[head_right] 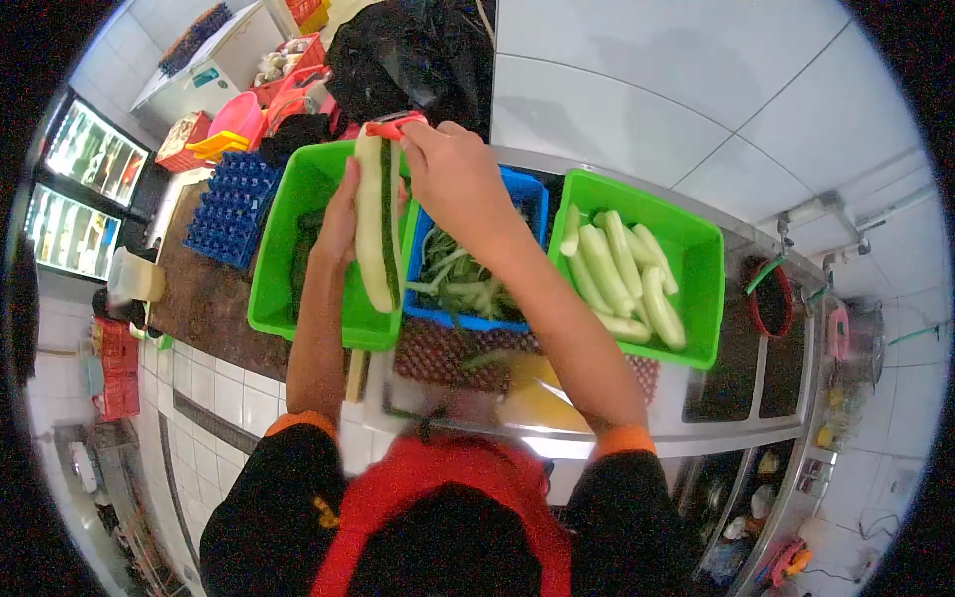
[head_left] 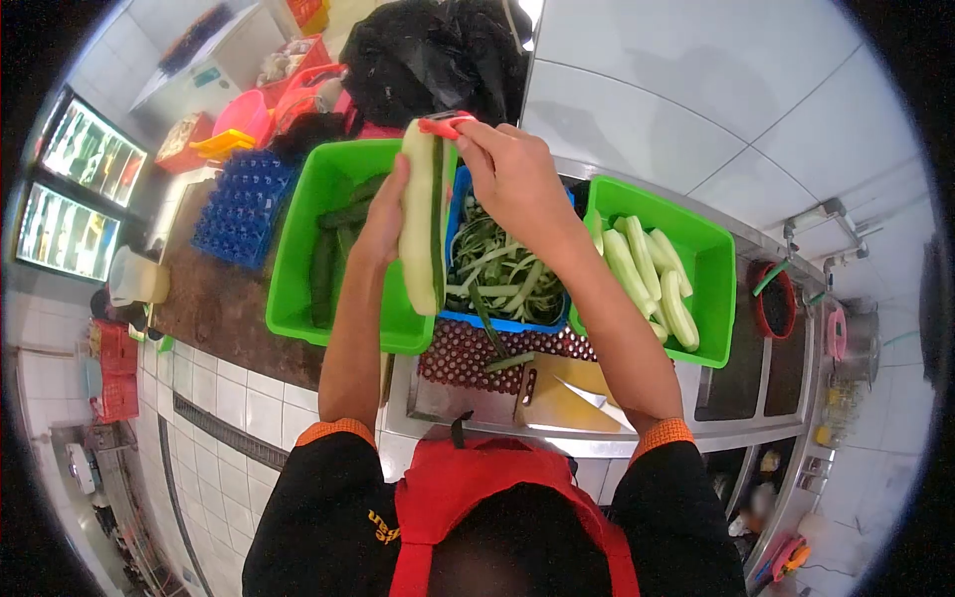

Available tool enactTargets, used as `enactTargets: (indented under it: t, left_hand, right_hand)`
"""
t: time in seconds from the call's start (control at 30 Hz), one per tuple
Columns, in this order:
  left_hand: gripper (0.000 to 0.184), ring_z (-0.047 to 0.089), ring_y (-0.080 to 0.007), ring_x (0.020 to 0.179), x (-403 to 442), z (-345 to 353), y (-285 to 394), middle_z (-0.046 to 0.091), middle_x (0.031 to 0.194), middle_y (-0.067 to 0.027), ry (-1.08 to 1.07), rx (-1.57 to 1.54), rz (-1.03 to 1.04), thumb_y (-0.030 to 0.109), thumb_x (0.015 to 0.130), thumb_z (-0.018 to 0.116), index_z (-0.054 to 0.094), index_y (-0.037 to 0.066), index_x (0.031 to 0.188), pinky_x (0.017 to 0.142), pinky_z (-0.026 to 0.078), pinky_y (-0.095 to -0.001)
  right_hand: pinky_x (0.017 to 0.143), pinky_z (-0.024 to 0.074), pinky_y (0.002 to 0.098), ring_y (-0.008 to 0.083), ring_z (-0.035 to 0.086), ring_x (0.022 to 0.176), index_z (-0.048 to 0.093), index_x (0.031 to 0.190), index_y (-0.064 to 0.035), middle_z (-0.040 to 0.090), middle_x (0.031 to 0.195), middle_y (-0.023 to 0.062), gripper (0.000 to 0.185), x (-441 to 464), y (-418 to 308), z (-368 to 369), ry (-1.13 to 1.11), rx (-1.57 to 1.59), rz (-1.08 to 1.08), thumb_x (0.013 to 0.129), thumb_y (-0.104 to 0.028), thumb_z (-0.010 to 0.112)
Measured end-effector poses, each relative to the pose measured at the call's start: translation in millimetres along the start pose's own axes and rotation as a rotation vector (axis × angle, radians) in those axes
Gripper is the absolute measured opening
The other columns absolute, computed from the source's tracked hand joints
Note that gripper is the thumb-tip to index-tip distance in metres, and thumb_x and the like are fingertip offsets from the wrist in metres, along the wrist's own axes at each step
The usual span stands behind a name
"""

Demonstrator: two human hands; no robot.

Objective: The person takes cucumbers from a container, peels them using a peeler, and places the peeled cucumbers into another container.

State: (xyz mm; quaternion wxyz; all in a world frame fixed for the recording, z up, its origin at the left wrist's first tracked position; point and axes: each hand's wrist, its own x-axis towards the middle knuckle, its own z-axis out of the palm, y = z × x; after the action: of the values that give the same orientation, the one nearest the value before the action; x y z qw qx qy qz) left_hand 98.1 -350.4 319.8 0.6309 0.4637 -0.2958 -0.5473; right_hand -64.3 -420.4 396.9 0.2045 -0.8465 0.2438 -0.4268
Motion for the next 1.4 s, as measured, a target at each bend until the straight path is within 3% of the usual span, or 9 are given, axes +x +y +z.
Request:
enactTargets:
  t: [0.17,0.53,0.87,0.97,1.03,1.2,1.27,1.3,1.4]
  left_hand:
    - [0.061,0.061,-0.0160,0.076,6.3,-7.3,-4.4,0.063,0.088,-0.0070,0.049,0.053,0.054,0.058,0.094,0.035,0.055,0.005,0.114,0.069,0.051,-0.0281]
    - [0.066,0.061,-0.0198,0.073,48.0,-54.4,-0.5,0.062,0.087,-0.0078,0.316,-0.255,0.143,0.065,0.091,0.037,0.056,0.004,0.109,0.066,0.053,-0.0343]
    - [0.058,0.059,-0.0156,0.073,32.3,10.9,-6.2,0.061,0.089,-0.0072,0.174,-0.014,0.159,0.055,0.097,0.031,0.054,0.005,0.116,0.066,0.051,-0.0312]
    - [0.056,0.059,-0.0152,0.076,30.5,9.2,-1.8,0.060,0.092,-0.0073,0.186,0.014,0.164,0.053,0.098,0.031,0.054,0.005,0.115,0.067,0.051,-0.0311]
    - [0.057,0.059,-0.0162,0.076,30.9,1.0,3.4,0.060,0.091,-0.0074,0.231,-0.020,0.152,0.054,0.098,0.030,0.054,0.005,0.114,0.068,0.051,-0.0318]
    - [0.067,0.061,-0.0222,0.082,39.8,-35.2,-4.0,0.061,0.098,-0.0077,0.132,-0.167,0.108,0.063,0.093,0.028,0.051,0.005,0.119,0.073,0.053,-0.0355]
    - [0.069,0.061,-0.0234,0.086,43.3,-28.7,-3.2,0.061,0.100,-0.0095,0.115,-0.222,0.197,0.063,0.094,0.026,0.051,0.004,0.119,0.076,0.053,-0.0376]
    - [0.068,0.060,-0.0240,0.090,43.2,-20.9,-0.8,0.060,0.102,-0.0104,0.133,-0.231,0.199,0.061,0.095,0.025,0.050,0.003,0.120,0.077,0.053,-0.0383]
    - [0.067,0.060,-0.0250,0.089,49.3,-17.0,0.7,0.060,0.101,-0.0105,0.125,-0.311,0.224,0.060,0.095,0.025,0.050,0.002,0.120,0.078,0.052,-0.0389]
  right_hand:
    - [0.060,0.0441,0.0448,0.0370,0.057,0.065,0.061,0.096,0.0001,0.056,0.067,0.0195,0.014,-10.8,1.1,14.1,0.039,0.006,-0.020,0.088,-0.011,0.057]
    - [0.061,0.0440,0.0446,0.0371,0.056,0.066,0.061,0.095,-0.0007,0.054,0.070,0.0191,0.011,-133.4,-3.2,12.6,-0.379,0.193,0.227,0.087,-0.008,0.057]
    - [0.058,0.0461,0.0473,0.0379,0.057,0.066,0.061,0.093,-0.0044,0.054,0.070,0.0197,0.013,1.5,11.1,20.0,0.123,-0.031,-0.020,0.087,-0.014,0.054]
    - [0.062,0.0479,0.0485,0.0393,0.058,0.069,0.063,0.091,-0.0038,0.057,0.072,0.0211,0.015,-2.7,10.0,20.3,0.050,-0.097,0.029,0.087,-0.015,0.054]
    - [0.065,0.0479,0.0480,0.0403,0.059,0.073,0.064,0.086,-0.0015,0.060,0.076,0.0220,0.016,-20.0,4.4,-2.2,-0.392,-0.033,0.108,0.086,-0.015,0.055]
    - [0.067,0.0463,0.0469,0.0415,0.059,0.072,0.064,0.082,0.0017,0.060,0.074,0.0234,0.020,-13.9,-10.4,-44.9,-0.323,0.096,0.179,0.085,-0.016,0.055]
    - [0.059,0.0447,0.0358,0.0309,0.057,0.061,0.066,0.100,-0.0021,0.059,0.073,0.0208,0.021,-14.6,-9.1,-29.5,-0.363,0.104,0.185,0.087,-0.016,0.057]
    - [0.068,0.0460,0.0496,0.0418,0.059,0.074,0.064,0.087,0.0010,0.060,0.076,0.0248,0.021,-17.0,-10.0,-17.0,-0.294,0.149,0.140,0.087,-0.017,0.053]
    - [0.069,0.0458,0.0505,0.0417,0.059,0.074,0.064,0.088,0.0004,0.060,0.076,0.0251,0.022,-33.5,-9.1,5.6,-0.198,0.194,0.187,0.087,-0.018,0.052]
